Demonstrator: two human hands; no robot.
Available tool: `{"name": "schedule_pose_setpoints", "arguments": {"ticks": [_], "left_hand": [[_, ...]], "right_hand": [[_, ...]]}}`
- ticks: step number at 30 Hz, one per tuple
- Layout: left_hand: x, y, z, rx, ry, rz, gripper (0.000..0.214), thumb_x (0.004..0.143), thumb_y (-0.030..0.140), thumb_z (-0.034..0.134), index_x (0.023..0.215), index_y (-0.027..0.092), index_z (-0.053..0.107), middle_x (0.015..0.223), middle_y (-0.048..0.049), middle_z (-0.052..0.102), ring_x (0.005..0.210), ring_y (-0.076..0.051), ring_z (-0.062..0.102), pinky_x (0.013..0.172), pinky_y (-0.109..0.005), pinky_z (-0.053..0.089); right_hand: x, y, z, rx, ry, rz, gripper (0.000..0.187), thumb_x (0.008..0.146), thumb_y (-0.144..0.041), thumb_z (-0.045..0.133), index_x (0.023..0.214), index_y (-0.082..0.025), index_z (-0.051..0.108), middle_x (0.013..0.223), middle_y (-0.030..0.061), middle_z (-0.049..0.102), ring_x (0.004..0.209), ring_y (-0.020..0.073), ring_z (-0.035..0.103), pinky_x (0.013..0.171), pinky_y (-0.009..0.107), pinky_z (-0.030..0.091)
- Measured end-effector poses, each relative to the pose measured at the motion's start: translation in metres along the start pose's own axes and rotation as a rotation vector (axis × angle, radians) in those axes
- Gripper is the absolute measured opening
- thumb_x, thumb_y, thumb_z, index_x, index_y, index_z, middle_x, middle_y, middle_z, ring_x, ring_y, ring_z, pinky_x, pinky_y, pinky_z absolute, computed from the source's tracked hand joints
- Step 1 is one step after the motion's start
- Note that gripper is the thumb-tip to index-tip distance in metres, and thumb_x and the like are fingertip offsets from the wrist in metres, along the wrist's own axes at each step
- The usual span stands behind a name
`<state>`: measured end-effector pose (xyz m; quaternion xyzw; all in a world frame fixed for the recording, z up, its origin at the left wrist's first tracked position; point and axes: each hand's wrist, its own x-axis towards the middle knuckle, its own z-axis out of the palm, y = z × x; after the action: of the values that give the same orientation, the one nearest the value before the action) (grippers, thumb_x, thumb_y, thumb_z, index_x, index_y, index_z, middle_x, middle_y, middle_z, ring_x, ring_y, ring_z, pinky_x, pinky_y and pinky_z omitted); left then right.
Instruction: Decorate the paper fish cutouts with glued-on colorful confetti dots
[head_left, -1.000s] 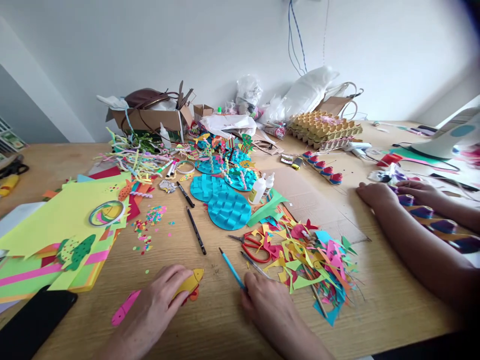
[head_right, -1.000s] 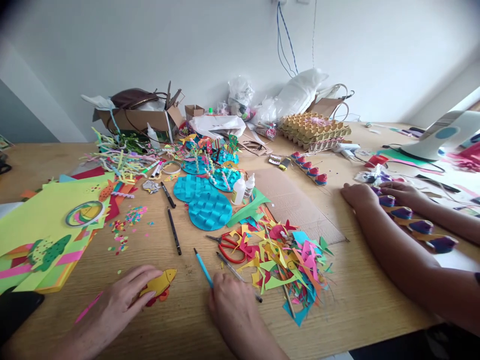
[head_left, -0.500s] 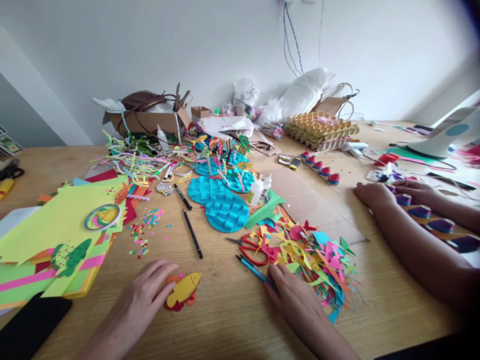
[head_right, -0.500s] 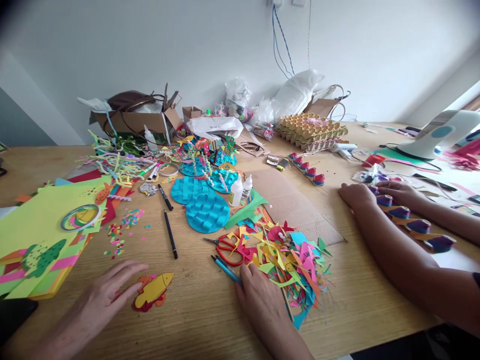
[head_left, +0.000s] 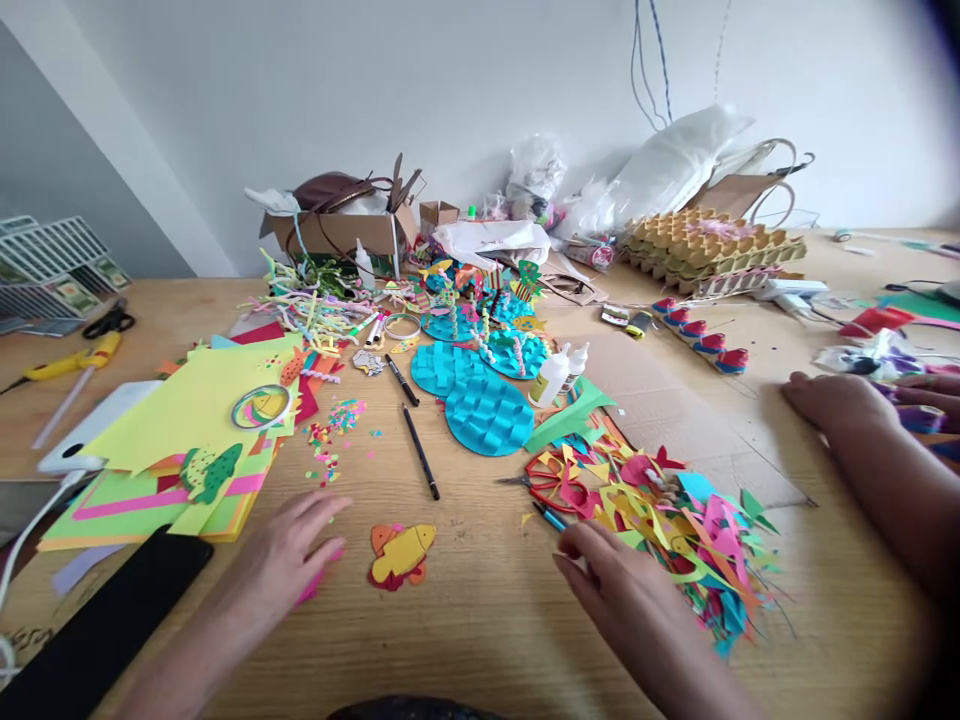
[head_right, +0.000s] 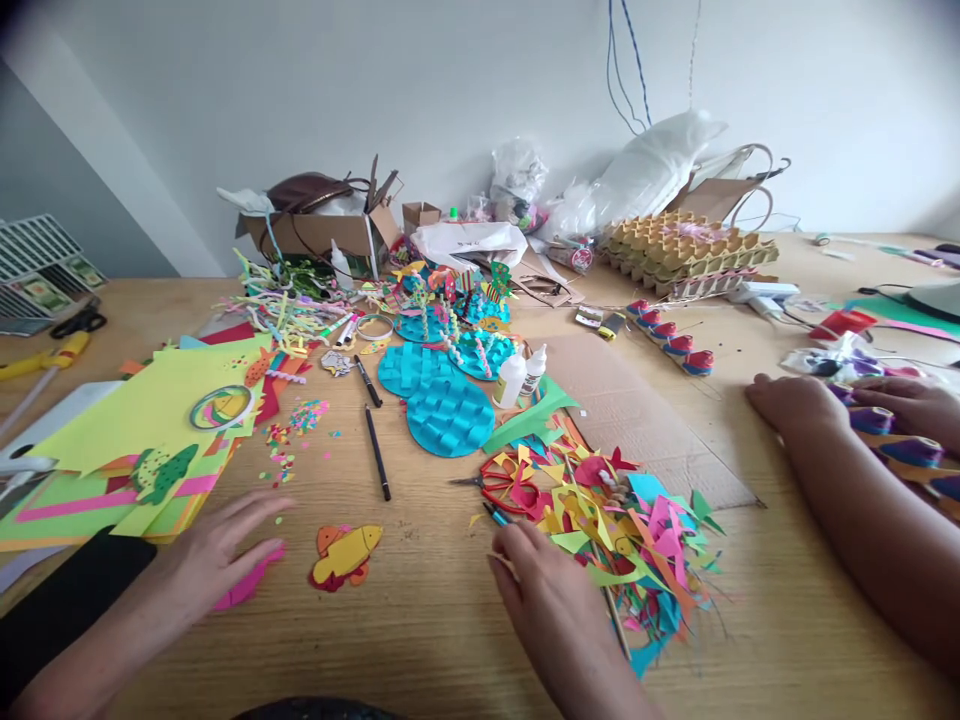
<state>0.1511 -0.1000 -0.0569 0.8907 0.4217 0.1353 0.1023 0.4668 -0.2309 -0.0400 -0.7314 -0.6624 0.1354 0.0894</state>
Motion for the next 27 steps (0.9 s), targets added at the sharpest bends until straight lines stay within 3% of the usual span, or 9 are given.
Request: {"name": "schedule_pose_setpoints", "arguments": {"ticks": [3,6,11,16,19,23,27], "left_hand": [[-0.007,0.014,0.009,-0.068,-0.070,0.040,0.030,0.078,0.023,0.045,0.104,0.022,0.058,0.105,-0.0047,0.061,0.096,-0.018,0.058,0.083,-0.028,0.049],[-0.012,0.024,0.013,-0.104,-0.082,0.035,0.032,0.077,0.018,0.045,0.107,0.022,0.057,0.107,-0.0047,0.060,0.097,-0.018,0.057,0.086,-0.029,0.048],[-0.020,0.016,0.010,-0.110,-0.061,-0.019,0.032,0.078,0.020,0.044,0.108,0.023,0.056,0.108,-0.0046,0.059,0.098,-0.019,0.056,0.085,-0.031,0.048],[-0.032,-0.012,0.000,-0.062,-0.004,-0.161,0.033,0.080,0.038,0.047,0.105,0.021,0.058,0.104,-0.0069,0.061,0.097,-0.022,0.057,0.085,-0.033,0.047],[-0.043,-0.022,-0.001,-0.056,-0.047,-0.174,0.032,0.079,0.039,0.048,0.106,0.023,0.058,0.107,-0.0054,0.060,0.100,-0.022,0.056,0.087,-0.031,0.045],[-0.051,-0.022,0.006,-0.094,-0.113,-0.209,0.032,0.080,0.034,0.050,0.110,0.027,0.056,0.112,-0.0032,0.058,0.104,-0.020,0.053,0.089,-0.029,0.042],[-0.044,-0.012,0.008,-0.143,-0.168,-0.237,0.025,0.080,0.031,0.048,0.103,0.025,0.058,0.103,-0.0035,0.058,0.095,-0.019,0.055,0.082,-0.026,0.043]], "right_hand": [[0.015,-0.035,0.000,0.079,-0.133,-0.125,0.011,0.079,-0.014,0.046,0.081,-0.018,0.056,0.084,0.0044,0.061,0.075,0.0166,0.059,0.064,0.025,0.043],[0.031,-0.062,0.006,0.103,-0.185,-0.221,0.015,0.079,-0.015,0.049,0.091,-0.018,0.057,0.095,0.0059,0.060,0.087,0.0186,0.058,0.071,0.026,0.043],[0.057,-0.084,0.023,0.041,-0.213,-0.367,0.017,0.079,-0.023,0.051,0.094,-0.018,0.054,0.094,0.0053,0.059,0.086,0.0190,0.057,0.067,0.025,0.043],[0.070,-0.092,0.035,-0.057,-0.249,-0.341,0.015,0.078,-0.020,0.049,0.091,-0.016,0.055,0.093,0.0071,0.059,0.082,0.0189,0.057,0.064,0.025,0.042],[0.070,-0.092,0.037,-0.003,-0.272,-0.302,0.015,0.076,-0.019,0.051,0.090,-0.017,0.055,0.094,0.0067,0.059,0.083,0.0183,0.057,0.066,0.024,0.040],[0.071,-0.089,0.038,0.067,-0.301,-0.263,0.014,0.073,-0.015,0.049,0.085,-0.017,0.056,0.088,0.0062,0.061,0.080,0.0171,0.057,0.064,0.023,0.038],[0.072,-0.082,0.038,0.208,-0.284,-0.276,0.013,0.072,-0.010,0.045,0.075,-0.018,0.055,0.076,0.0028,0.062,0.070,0.0133,0.055,0.059,0.020,0.035]]}}
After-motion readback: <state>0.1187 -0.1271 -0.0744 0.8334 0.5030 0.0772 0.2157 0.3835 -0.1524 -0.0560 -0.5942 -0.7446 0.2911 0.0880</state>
